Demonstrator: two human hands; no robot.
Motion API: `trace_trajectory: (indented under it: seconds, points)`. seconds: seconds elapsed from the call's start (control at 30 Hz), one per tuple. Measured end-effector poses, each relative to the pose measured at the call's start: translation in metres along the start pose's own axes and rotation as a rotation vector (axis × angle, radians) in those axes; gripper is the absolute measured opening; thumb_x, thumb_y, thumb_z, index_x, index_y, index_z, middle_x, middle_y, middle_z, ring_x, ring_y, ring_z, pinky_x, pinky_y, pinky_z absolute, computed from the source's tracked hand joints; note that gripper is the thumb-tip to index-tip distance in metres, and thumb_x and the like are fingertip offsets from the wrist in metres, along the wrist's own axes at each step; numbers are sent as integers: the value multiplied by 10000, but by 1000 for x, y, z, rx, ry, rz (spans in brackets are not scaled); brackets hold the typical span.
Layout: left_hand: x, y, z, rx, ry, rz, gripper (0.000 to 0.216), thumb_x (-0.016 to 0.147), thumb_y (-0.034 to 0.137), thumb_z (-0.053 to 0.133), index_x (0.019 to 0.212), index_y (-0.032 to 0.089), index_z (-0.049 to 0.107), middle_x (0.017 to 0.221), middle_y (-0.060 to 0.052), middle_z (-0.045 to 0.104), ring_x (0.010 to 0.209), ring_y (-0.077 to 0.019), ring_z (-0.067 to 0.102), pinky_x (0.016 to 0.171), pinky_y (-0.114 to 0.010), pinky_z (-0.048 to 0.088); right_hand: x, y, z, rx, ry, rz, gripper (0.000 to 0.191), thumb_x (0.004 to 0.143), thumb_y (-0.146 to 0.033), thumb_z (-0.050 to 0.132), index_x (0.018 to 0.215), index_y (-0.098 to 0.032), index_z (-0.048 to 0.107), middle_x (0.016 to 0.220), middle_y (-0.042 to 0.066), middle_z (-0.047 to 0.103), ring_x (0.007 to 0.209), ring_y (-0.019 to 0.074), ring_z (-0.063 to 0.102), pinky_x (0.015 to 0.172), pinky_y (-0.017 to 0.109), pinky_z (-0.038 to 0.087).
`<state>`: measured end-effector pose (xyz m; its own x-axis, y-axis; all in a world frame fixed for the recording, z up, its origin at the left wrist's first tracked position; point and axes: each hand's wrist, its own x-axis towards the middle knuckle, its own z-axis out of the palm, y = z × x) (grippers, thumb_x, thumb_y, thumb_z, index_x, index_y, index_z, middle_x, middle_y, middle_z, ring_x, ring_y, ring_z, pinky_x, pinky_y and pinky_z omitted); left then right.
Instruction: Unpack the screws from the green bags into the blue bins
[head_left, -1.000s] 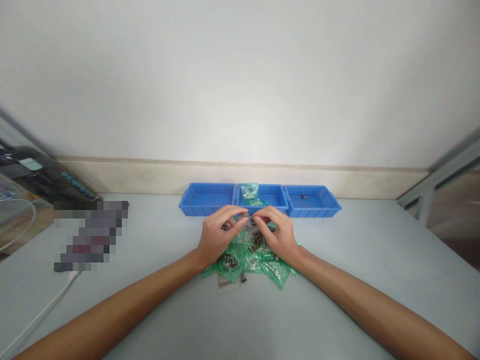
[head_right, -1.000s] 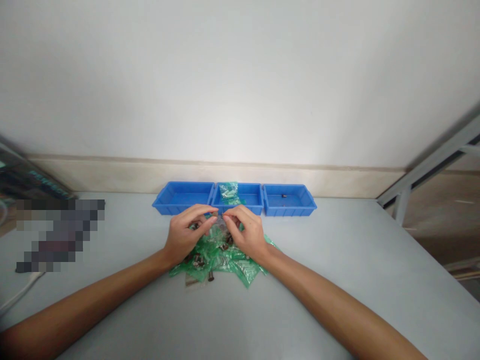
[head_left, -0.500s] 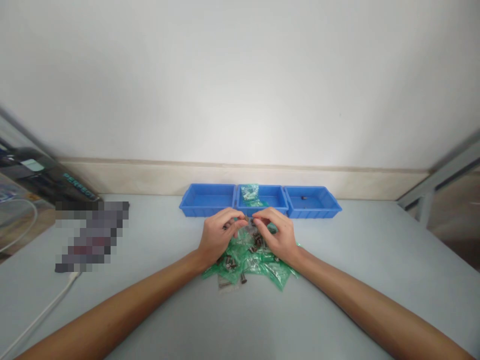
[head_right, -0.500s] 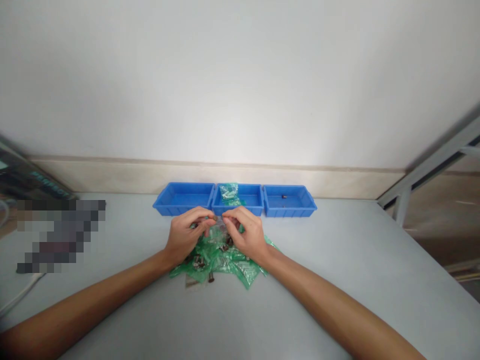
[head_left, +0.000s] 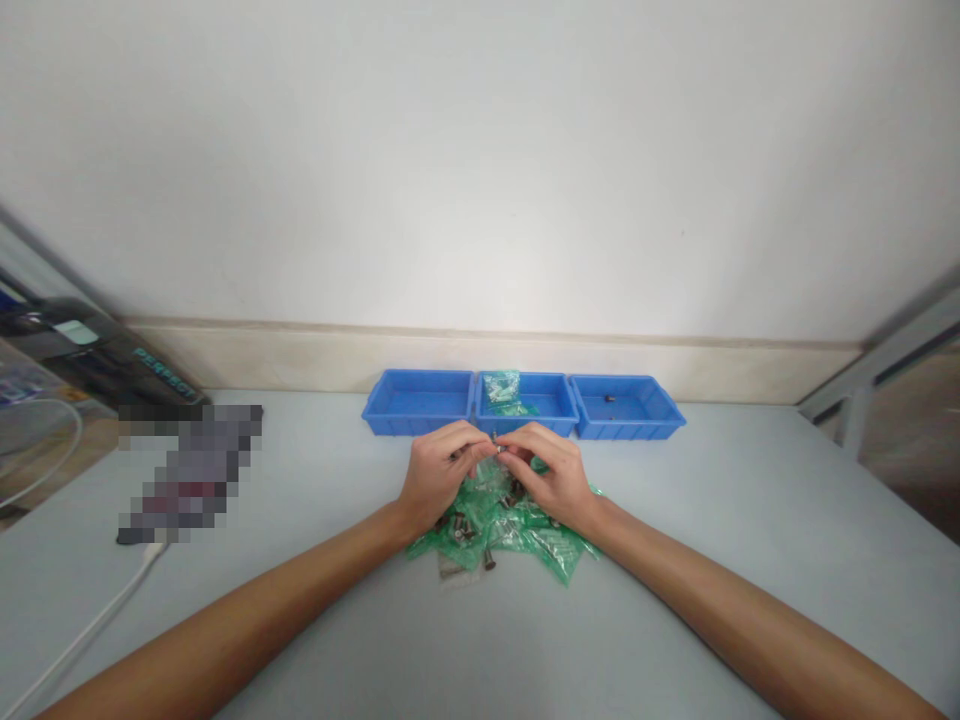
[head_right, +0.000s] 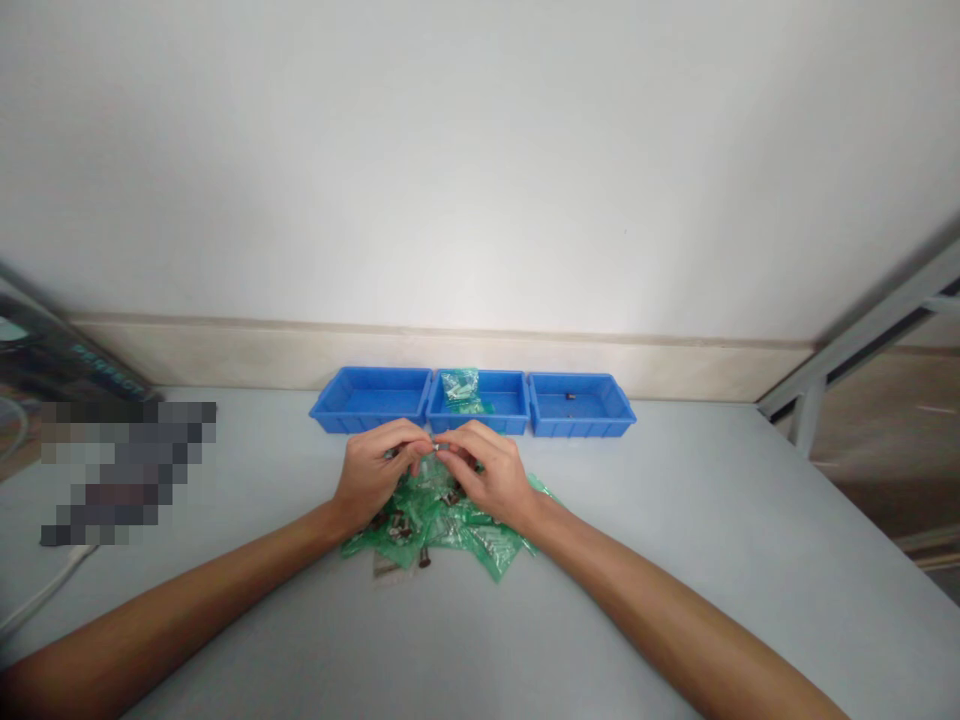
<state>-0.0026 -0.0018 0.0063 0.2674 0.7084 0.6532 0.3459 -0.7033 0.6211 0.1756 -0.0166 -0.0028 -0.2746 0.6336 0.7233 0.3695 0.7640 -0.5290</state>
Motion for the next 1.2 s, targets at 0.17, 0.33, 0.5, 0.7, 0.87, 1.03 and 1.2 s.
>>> trace_trajectory:
  seconds: [0.17,0.33,0.5,0.7,0.87,1.03,1.2]
  points:
    - [-1,3,0,6,3,-44,201,900,309,585,786,168,674,701,1,652,498,-83,532,543,-206,450,0,-2,0,-57,39,53,147,927,-215,554,1006,-190,675,771,38,663,696,159,612,657,279,509]
    - [-1,4,1,25,43,-25,130,865,272,621,834,163,684,751,-14,678,514,-79,538,525,-193,450,0,-1,1,-77,85,60,134,921,-228,567,988,-189,676,749,33,644,675,156,597,648,276,503]
    - [0,5,2,41,47,1,96,849,229,622,840,159,687,758,-17,682,521,-78,535,500,-181,437,1,-2,0,-70,81,61,123,914,-231,577,975,-188,674,740,29,639,664,152,590,643,273,501]
    - [0,5,2,51,62,-8,102,842,223,613,808,151,677,735,-18,679,504,-77,522,491,-184,431,2,-2,0,-58,67,89,125,911,-247,583,970,-187,675,738,29,633,661,153,590,630,271,501]
    - [0,5,3,75,60,-13,102,838,214,604,795,156,676,737,-19,687,497,-76,522,484,-183,435,2,-3,0,-47,59,103,108,899,-237,597,946,-181,677,738,30,636,659,151,589,628,265,497]
    - [1,5,3,76,57,-15,106,830,205,595,791,160,683,738,-19,694,489,-73,522,478,-179,438,2,-3,0,-47,64,107,112,901,-260,592,923,-191,678,724,29,641,655,156,597,634,273,500]
    - [1,6,3,78,57,-11,104,824,192,598,781,157,686,726,-17,693,482,-71,515,473,-175,430,2,-3,0,-52,69,106,94,894,-240,601,915,-185,674,718,25,632,648,151,588,626,266,491]
